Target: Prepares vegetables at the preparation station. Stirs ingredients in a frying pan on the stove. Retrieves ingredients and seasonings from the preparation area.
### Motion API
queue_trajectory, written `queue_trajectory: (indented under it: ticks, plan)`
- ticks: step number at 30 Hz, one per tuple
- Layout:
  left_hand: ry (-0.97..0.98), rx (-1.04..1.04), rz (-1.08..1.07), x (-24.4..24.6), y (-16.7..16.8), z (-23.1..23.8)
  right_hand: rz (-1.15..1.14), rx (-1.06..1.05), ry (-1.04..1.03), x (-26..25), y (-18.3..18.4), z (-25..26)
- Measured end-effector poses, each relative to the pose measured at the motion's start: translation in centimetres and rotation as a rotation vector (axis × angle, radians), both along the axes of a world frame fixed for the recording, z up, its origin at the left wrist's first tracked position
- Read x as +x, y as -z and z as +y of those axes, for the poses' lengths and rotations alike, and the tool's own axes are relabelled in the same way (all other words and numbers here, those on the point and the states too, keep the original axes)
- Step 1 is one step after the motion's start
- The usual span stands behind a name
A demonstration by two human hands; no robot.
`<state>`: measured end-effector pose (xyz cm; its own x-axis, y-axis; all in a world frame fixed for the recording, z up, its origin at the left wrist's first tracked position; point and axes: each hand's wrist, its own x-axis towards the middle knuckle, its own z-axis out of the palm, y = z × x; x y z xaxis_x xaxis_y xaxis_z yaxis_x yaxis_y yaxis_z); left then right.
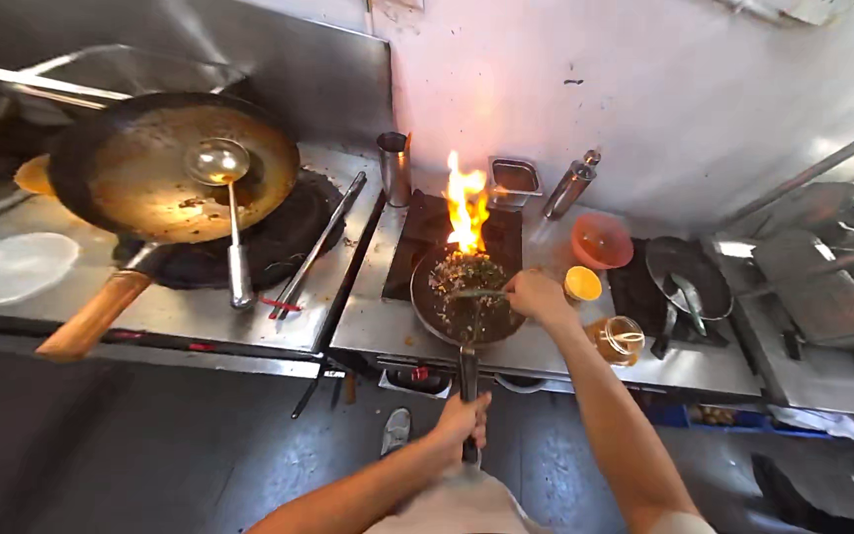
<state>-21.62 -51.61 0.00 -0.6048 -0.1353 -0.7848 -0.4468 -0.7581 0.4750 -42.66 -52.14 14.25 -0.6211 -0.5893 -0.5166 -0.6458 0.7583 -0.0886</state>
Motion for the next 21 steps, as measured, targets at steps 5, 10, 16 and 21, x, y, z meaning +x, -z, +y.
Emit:
queue_trajectory:
  ticks: [5, 10, 16, 21]
  plan:
    - [-0.124, 0.009, 0.033, -1.4, -1.8, -0.2, 0.008, -0.013, 0.015, -0.7, -0.3, -0.6]
    - [-0.105, 0.049, 0.089, -1.0, -8.9, -1.1, -0.059, -0.080, -0.074, -3.7, -2.5, 1.4]
    - [-0.080, -0.054, 0.141, 2.3, -7.9, 0.6, 0.086, -0.113, -0.107, 0.5, -7.0, 6.5]
    - [-0.063, 0.030, 0.085, 1.8, -5.1, 0.5, 0.019, 0.044, -0.113, 4.0, -3.5, 4.7]
